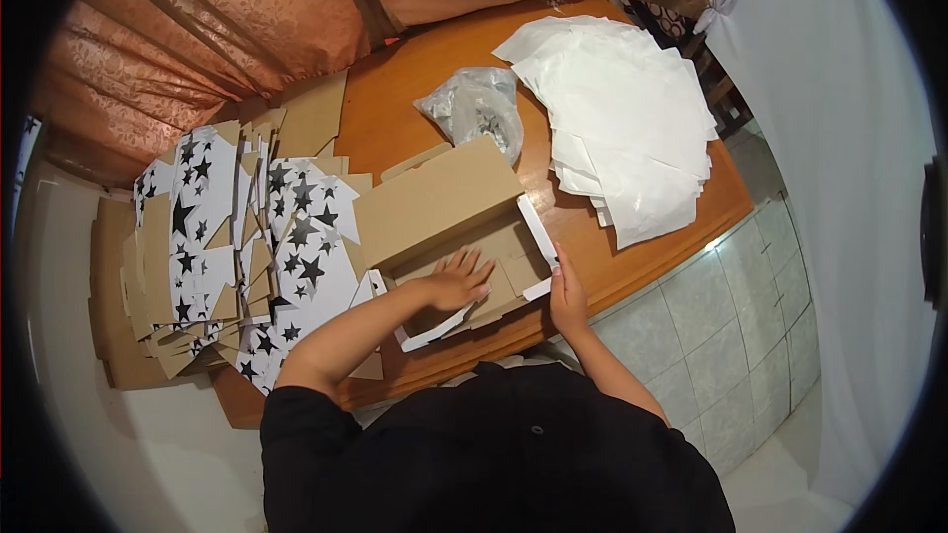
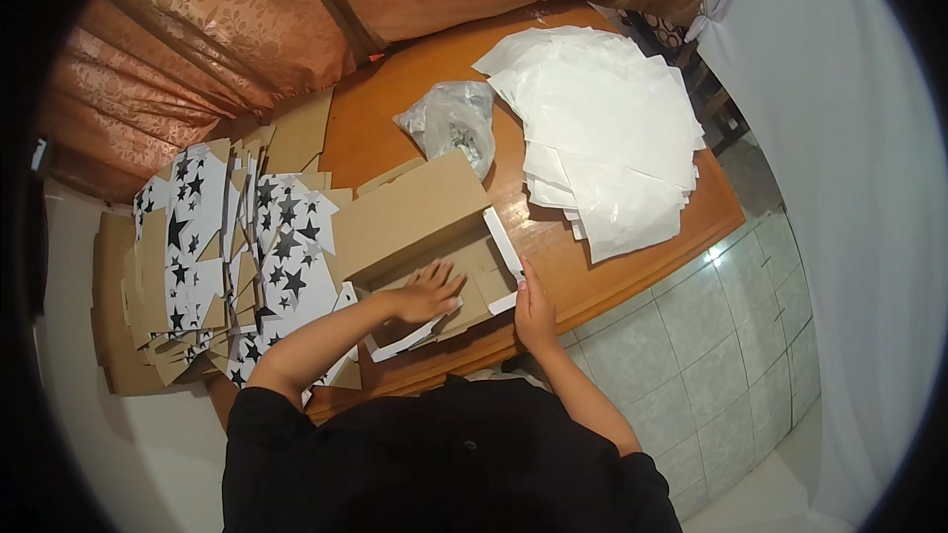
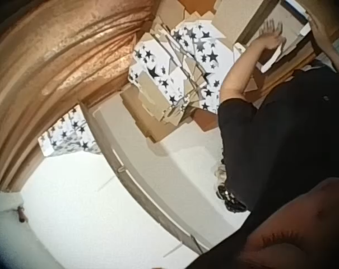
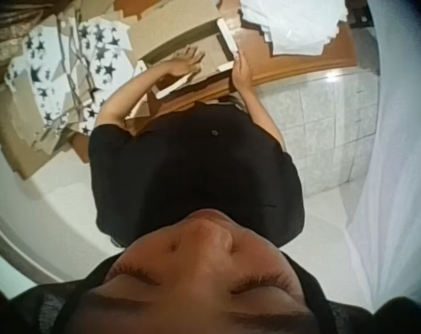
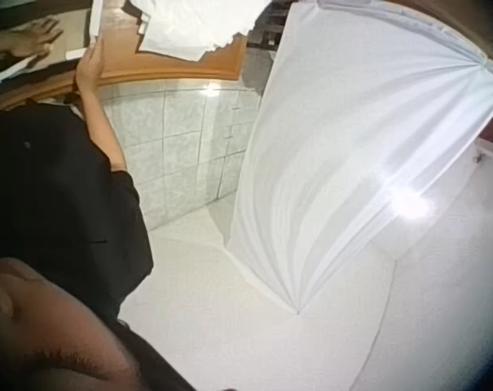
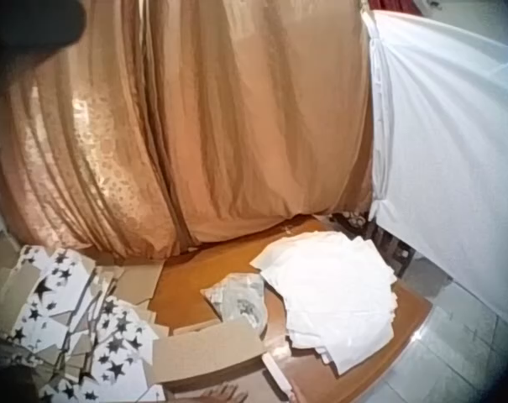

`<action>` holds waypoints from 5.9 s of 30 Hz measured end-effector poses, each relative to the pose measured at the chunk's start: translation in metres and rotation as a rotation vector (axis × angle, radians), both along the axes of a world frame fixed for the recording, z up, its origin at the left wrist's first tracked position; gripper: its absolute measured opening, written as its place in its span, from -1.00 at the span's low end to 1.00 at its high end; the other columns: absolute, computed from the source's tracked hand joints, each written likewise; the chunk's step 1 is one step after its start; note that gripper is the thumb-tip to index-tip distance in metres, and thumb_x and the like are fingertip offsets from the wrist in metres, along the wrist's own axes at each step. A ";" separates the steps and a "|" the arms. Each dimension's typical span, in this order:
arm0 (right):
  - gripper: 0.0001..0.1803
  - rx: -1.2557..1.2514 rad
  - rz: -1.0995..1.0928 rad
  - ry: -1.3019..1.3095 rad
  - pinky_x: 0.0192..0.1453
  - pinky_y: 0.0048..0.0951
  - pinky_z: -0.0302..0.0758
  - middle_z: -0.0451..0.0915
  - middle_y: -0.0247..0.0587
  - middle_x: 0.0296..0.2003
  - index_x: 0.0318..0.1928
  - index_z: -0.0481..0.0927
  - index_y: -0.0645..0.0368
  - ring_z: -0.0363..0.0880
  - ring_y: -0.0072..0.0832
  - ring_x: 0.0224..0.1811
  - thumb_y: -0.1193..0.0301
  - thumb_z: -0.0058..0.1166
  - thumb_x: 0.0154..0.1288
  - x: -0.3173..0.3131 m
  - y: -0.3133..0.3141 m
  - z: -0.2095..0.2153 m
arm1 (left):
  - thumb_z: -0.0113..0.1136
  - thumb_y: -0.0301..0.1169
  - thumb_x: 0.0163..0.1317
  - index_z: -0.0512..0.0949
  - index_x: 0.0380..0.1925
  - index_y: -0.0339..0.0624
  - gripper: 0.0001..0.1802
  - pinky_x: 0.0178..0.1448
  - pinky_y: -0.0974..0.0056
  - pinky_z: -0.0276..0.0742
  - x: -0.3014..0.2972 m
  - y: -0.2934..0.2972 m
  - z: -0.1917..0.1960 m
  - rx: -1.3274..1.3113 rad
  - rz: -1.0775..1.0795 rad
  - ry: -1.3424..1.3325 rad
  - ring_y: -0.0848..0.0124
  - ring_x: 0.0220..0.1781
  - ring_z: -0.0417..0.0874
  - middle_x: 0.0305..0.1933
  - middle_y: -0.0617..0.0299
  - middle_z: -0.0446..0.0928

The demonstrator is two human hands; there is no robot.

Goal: The person is folding and assembling star-patterned cardboard shoe boxes, placing tissue paper inside, and stacking them on a shelf.

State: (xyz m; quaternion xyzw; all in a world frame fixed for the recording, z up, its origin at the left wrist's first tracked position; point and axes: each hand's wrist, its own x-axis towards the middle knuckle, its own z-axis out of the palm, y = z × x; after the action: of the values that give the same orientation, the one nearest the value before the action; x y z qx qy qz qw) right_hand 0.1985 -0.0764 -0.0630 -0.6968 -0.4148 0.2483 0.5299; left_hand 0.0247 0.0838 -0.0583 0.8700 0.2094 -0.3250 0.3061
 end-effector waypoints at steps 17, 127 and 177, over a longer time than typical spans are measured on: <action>-0.61 0.005 -0.089 -0.154 0.28 -0.27 0.18 0.43 -0.01 0.00 0.09 0.42 0.19 0.31 -0.15 0.17 0.39 -0.05 0.24 0.053 0.001 0.003 | -0.14 -0.08 0.33 0.42 0.14 -0.07 -0.52 0.27 0.21 0.28 -0.030 -0.016 0.059 -0.015 0.529 -0.434 0.07 0.21 0.41 0.16 -0.04 0.42; -0.63 -0.095 -0.116 -0.222 0.08 -0.17 0.26 0.46 -0.11 -0.13 -0.07 0.48 0.08 0.34 -0.13 0.04 0.38 0.14 0.05 -0.022 -0.051 0.052 | -0.21 -0.08 0.36 0.16 0.31 0.11 -0.47 0.39 -0.13 -0.05 -0.005 -0.013 -0.012 0.259 -0.074 -0.387 0.09 0.46 -0.05 0.43 -0.03 -0.05; -0.86 0.014 0.523 -0.927 -0.17 -0.19 0.30 0.61 -0.23 -0.46 -0.35 0.64 0.04 0.57 -0.28 -0.38 0.39 0.13 0.01 0.105 0.254 0.012 | 0.21 -0.29 0.08 0.64 -0.42 -0.06 -0.87 0.10 0.20 0.31 -0.036 -0.084 0.085 0.408 1.019 -0.586 0.27 -0.16 0.53 -0.32 0.24 0.57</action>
State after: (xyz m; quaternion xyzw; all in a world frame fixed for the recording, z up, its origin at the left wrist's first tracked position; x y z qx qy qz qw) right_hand 0.3032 0.1780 -0.0514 -0.6031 -0.7671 0.0355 0.2160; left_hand -0.0111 0.0002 0.0269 0.7548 0.5633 0.1608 0.2952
